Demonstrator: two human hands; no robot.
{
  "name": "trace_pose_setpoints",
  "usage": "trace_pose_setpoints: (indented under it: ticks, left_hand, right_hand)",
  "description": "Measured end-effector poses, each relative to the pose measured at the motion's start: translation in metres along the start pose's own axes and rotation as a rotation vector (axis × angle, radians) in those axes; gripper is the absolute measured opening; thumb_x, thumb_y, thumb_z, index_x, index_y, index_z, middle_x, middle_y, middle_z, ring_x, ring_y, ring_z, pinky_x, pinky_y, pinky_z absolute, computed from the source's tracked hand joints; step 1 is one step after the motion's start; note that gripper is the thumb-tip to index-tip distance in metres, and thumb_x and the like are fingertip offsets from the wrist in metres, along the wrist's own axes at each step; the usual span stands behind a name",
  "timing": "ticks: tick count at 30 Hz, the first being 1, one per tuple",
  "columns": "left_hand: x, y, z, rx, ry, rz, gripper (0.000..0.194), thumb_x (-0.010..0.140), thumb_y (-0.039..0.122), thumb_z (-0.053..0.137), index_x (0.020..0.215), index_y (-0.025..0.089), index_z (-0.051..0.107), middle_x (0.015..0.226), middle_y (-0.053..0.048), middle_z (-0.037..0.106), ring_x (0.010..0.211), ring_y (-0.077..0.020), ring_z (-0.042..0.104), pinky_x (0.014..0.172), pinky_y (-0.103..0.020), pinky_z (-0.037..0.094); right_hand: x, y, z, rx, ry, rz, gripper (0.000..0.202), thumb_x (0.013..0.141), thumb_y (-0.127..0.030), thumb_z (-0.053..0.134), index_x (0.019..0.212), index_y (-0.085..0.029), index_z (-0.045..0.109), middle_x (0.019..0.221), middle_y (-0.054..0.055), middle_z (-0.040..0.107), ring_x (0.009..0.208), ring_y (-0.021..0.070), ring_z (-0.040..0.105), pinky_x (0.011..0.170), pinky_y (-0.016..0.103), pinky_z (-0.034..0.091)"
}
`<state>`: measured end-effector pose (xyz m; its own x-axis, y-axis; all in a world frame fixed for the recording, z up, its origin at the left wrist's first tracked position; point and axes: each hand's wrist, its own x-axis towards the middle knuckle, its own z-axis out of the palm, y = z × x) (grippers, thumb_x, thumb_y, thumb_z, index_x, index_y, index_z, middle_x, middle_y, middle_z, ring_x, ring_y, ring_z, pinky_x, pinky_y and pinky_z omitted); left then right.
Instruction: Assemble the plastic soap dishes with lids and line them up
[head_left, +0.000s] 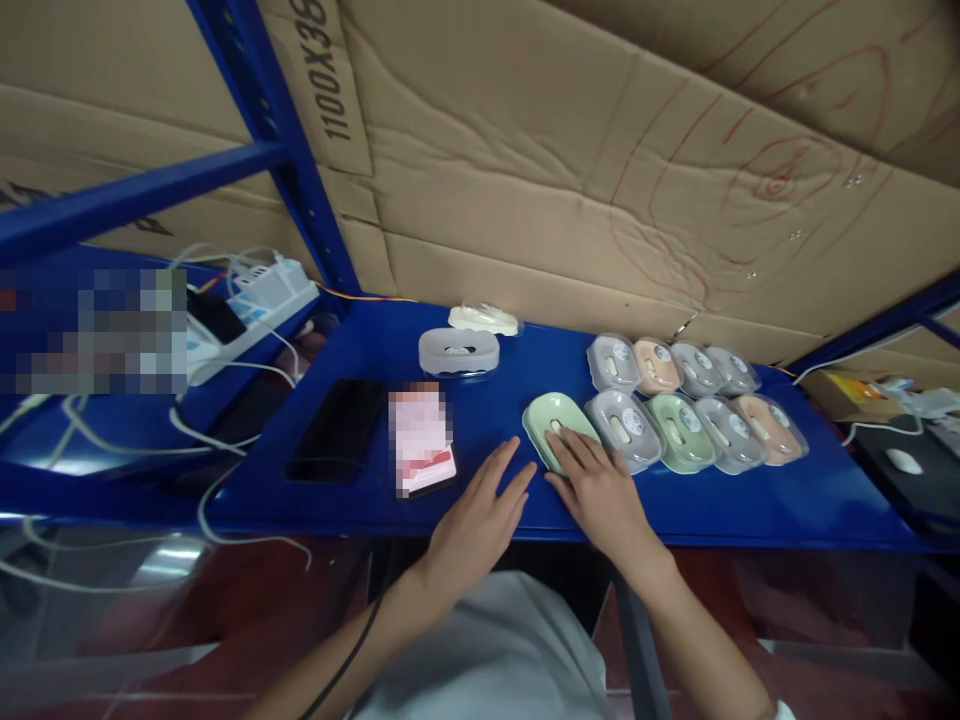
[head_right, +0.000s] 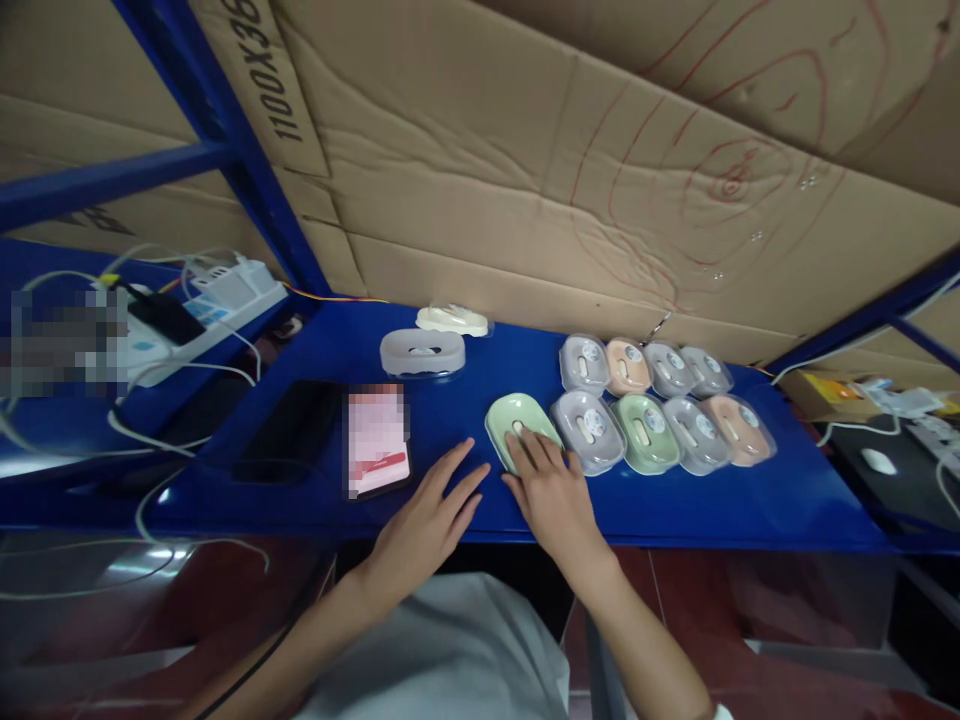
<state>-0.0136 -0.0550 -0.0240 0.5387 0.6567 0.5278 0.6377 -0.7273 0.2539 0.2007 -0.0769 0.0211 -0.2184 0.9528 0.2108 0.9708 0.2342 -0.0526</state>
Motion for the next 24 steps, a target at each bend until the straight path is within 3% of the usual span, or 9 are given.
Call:
trace_pose_setpoints:
  ticks: [5,7,9,13,16,21,24]
  left_hand:
    - [0.003,-0.003,-0.002,-0.040,-0.049,0.012,0.054,0.105,0.014,0.055,0.158,0.022,0.049,0.176,-0.017,0.031,0.164,-0.0366,0.028,0.123,-0.057,0.048]
    - [0.003,-0.004,-0.002,-0.064,-0.058,0.033,0.054,0.104,0.012,0.055,0.156,0.022,0.051,0.175,-0.017,0.033,0.164,-0.0360,0.027,0.126,-0.060,0.044]
    - [0.003,-0.004,-0.002,-0.081,-0.069,0.052,0.055,0.101,0.008,0.055,0.155,0.021,0.052,0.175,-0.018,0.035,0.164,-0.0351,0.027,0.128,-0.062,0.039]
    - [0.003,-0.005,-0.003,-0.087,-0.121,0.084,0.068,0.097,0.002,0.053,0.161,0.024,0.044,0.178,-0.016,0.027,0.166,-0.0333,0.023,0.130,-0.059,0.037]
    - [0.002,-0.006,-0.002,-0.072,-0.168,0.108,0.073,0.093,-0.001,0.053,0.161,0.023,0.043,0.178,-0.014,0.028,0.166,-0.0344,0.023,0.130,-0.058,0.036]
    - [-0.001,-0.007,0.000,-0.064,-0.220,0.118,0.077,0.090,-0.002,0.053,0.163,0.022,0.041,0.175,-0.010,0.037,0.161,-0.0308,0.037,0.133,-0.055,0.032]
    - [-0.001,-0.006,-0.001,-0.059,-0.224,0.115,0.077,0.091,-0.001,0.053,0.163,0.024,0.042,0.173,-0.008,0.041,0.155,-0.0318,0.047,0.130,-0.056,0.034]
  right_hand:
    - [0.032,0.024,-0.045,0.285,-0.094,-0.198,0.035,0.110,-0.044,0.054,0.139,-0.036,0.071,0.144,0.002,0.072,0.134,0.0264,0.067,0.112,0.047,0.054]
    - [0.063,0.035,-0.062,0.376,-0.003,-0.167,0.035,0.111,-0.045,0.050,0.130,-0.034,0.076,0.134,0.002,0.077,0.128,0.0250,0.070,0.113,0.045,0.053]
    - [0.108,0.043,-0.065,0.384,0.094,-0.103,0.037,0.110,-0.044,0.050,0.135,-0.031,0.074,0.137,0.004,0.075,0.131,0.0266,0.068,0.116,0.048,0.051]
    - [0.208,0.047,-0.034,0.344,-0.044,-0.128,0.061,0.101,-0.036,0.066,0.159,-0.022,0.052,0.167,0.011,0.048,0.158,0.0278,0.043,0.128,0.050,0.036]
    - [0.255,0.044,-0.003,0.352,-0.150,-0.092,0.075,0.097,-0.035,0.073,0.165,-0.020,0.043,0.171,0.014,0.040,0.162,0.0275,0.036,0.128,0.048,0.035]
    - [0.267,0.046,0.017,0.352,-0.155,-0.054,0.049,0.105,-0.029,0.059,0.154,-0.027,0.060,0.152,0.007,0.065,0.144,0.0275,0.059,0.123,0.049,0.043]
    - [0.264,0.051,0.017,0.356,-0.119,-0.033,0.044,0.108,-0.030,0.054,0.151,-0.023,0.063,0.150,0.008,0.067,0.142,0.0252,0.061,0.123,0.043,0.042]
